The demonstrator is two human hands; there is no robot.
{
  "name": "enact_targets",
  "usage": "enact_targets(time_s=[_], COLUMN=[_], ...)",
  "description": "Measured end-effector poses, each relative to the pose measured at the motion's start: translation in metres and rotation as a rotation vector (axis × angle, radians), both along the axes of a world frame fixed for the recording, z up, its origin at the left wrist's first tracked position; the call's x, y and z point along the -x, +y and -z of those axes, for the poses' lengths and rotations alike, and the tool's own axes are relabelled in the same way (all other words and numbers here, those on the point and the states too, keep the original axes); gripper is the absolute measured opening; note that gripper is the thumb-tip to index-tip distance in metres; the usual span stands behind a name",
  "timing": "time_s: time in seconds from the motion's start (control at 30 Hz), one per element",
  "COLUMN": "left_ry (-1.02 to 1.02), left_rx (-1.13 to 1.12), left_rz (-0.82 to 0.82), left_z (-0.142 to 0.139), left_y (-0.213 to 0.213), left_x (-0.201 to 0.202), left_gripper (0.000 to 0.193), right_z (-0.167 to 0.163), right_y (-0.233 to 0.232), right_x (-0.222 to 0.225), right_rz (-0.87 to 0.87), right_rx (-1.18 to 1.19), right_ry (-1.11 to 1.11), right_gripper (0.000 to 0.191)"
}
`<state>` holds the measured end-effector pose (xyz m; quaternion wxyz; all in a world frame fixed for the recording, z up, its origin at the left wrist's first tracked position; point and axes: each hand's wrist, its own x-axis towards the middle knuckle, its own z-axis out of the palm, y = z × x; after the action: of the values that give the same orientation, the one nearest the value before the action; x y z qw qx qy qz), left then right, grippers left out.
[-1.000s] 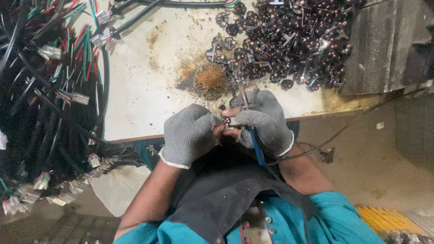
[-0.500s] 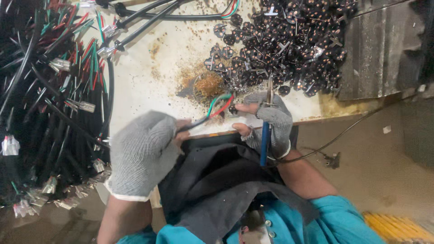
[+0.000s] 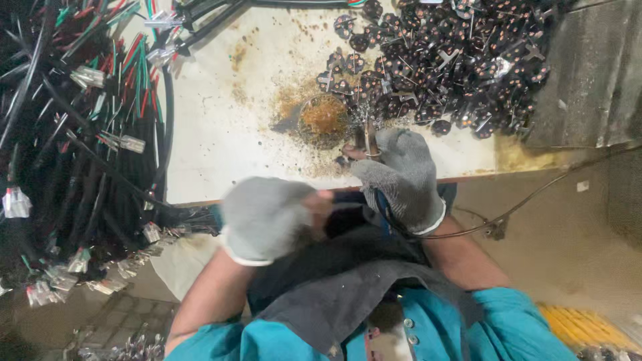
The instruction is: The person solders electrical wires to connector components at a workbench. They hold a wire in one gloved hand, dip it into a flux container, and use a soldering iron in the other hand to solder the connection, placing finished connectors on a large pile on the table.
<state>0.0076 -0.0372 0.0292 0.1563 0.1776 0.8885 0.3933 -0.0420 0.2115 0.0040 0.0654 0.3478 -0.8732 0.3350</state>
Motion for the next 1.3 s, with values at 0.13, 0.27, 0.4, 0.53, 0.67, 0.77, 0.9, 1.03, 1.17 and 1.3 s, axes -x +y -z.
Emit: enact_targets(time_s=[0.13,0.27,0.4,0.53,0.67,0.77,0.9,1.03,1.17,1.3], left_ry=[0.518,0.241,0.297,0.406,0.419,0.488,0.449,0.344,-0.065,-0.186], left_rx=[0.451,0.845,0.858,0.897,0.848,0.835,0.489,-0.219,-0.507,-0.558], left_rz=[-0.536,-0.636,-0.666,-0.702,-0.700,-0.674,-0.782,-0.782,-0.430,-0.215], left_z=[-0.021,-0.040,-0.030,-0.019,-0.014,-0.013,-0.024,-0.035,-0.011,0.021], left_y=[-0.079,-0.124,-0.127,-0.121,-0.119,-0.121,-0.120,-0.083,-0.042,-0.013], left_x=[-0.020,-0.036,-0.036,-0.031,-0.037,-0.039,-0.041,-0.055,-0.046,-0.033], left_gripper=[0.017,0.040,0.059,0.068,0.068,0.057,0.031,0.030,0.044,0.030], right_z=[-0.003,-0.006,-0.005,-0.003,-0.003,-0.002,0.002,-0.002,-0.020,-0.035], right_y=[-0.005,-0.006,-0.007,-0.007,-0.007,-0.007,-0.006,-0.006,-0.005,0.010], right_x=[-0.003,-0.002,-0.002,-0.002,-0.004,-0.005,-0.004,-0.002,-0.013,-0.038], right_rz=[0.089,0.045,0.070,0.044,0.059,0.051,0.038,0.077,0.085,0.100], right_rx=[-0.003,-0.010,-0.041,0.027,-0.024,-0.025,-0.039,-0.012,0.352,0.407], right_ry=[-0.072,-0.036,-0.037,-0.007,-0.047,-0.031,0.064,0.040,-0.246,-0.687], right_gripper=[0.021,0.019,0.019,0.019,0.020,0.023,0.026,0.021,0.023,0.027])
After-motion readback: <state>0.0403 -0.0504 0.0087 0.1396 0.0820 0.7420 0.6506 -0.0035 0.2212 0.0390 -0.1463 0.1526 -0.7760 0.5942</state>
